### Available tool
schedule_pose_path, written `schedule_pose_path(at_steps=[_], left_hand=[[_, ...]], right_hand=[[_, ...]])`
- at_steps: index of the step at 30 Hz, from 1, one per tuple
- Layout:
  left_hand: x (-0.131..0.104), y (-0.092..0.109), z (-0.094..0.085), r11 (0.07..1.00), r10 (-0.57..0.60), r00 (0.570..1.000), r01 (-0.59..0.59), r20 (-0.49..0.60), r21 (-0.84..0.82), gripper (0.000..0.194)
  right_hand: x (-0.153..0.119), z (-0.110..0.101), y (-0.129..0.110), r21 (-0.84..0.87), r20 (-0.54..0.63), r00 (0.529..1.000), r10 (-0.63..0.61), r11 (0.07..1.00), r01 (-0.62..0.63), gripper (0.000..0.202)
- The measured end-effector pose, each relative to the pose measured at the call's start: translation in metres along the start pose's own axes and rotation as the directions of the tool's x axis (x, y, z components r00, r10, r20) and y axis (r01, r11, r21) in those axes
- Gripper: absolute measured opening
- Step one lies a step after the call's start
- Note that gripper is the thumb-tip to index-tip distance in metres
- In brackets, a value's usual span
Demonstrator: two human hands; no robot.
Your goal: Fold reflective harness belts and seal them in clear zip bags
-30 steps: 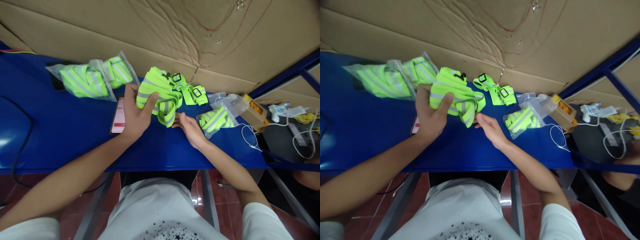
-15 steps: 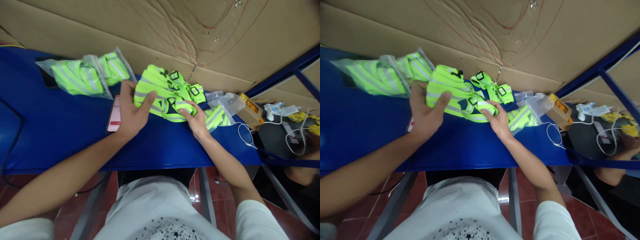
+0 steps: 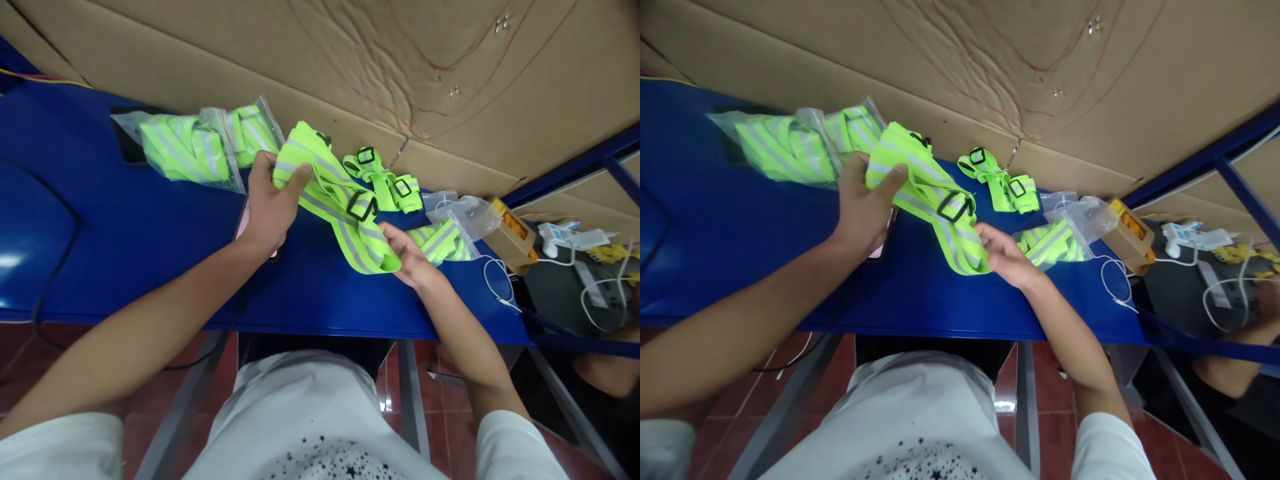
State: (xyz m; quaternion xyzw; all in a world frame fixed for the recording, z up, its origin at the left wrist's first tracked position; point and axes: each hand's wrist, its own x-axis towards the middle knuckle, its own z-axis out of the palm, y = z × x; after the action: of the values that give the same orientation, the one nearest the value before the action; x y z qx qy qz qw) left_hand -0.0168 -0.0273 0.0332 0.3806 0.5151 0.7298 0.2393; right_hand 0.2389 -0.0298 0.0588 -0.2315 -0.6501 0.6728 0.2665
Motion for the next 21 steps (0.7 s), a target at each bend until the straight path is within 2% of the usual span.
schedule_pose_path(at_steps=[2, 3, 6, 8, 10, 13, 18, 21], left_hand=[[0.001, 0.004, -0.001, 0.999, 0.009, 1.000, -0.008, 0.027, -0.034, 0.050], [0.002, 0.007, -0.002, 0.998, 0.011, 0.999, -0.008, 0.047, -0.055, 0.050], [0.004, 0.012, -0.005, 0.996, 0.019, 0.997, -0.013, 0.069, -0.088, 0.050], [0.006, 0.014, -0.006, 0.996, 0.023, 0.997, -0.017, 0.074, -0.082, 0.051], [0.007, 0.013, -0.007, 0.997, 0.024, 0.997, -0.019, 0.071, -0.070, 0.051], [0.006, 0.008, -0.006, 0.999, 0.020, 0.996, -0.017, 0.081, -0.038, 0.051], [-0.006, 0.004, -0.002, 0.999, -0.038, 0.992, 0.035, 0.120, 0.030, 0.051], [-0.016, 0.008, 0.003, 0.988, -0.154, 0.975, 0.149, 0.159, 0.039, 0.053]], right_hand=[[0.000, -0.005, -0.002, 0.078, -0.058, 0.996, 0.066, 0.995, -0.061, 0.067], [0.001, -0.007, -0.003, 0.058, -0.069, 0.994, 0.082, 0.995, -0.078, 0.060], [0.002, -0.010, -0.004, -0.155, -0.089, 0.996, 0.033, 0.987, -0.046, 0.038], [0.004, -0.008, -0.002, -0.333, -0.216, 0.973, -0.084, 0.943, 0.007, 0.034], [0.006, -0.006, 0.000, -0.508, -0.386, 0.885, -0.259, 0.861, 0.030, 0.029], [0.008, -0.009, 0.001, -0.679, -0.518, 0.723, -0.458, 0.734, -0.021, 0.023], [0.011, -0.036, 0.001, -0.754, -0.606, 0.500, -0.618, 0.647, -0.115, 0.020], [0.012, -0.051, 0.003, -0.777, -0.611, 0.405, -0.680, 0.612, -0.146, 0.016]])
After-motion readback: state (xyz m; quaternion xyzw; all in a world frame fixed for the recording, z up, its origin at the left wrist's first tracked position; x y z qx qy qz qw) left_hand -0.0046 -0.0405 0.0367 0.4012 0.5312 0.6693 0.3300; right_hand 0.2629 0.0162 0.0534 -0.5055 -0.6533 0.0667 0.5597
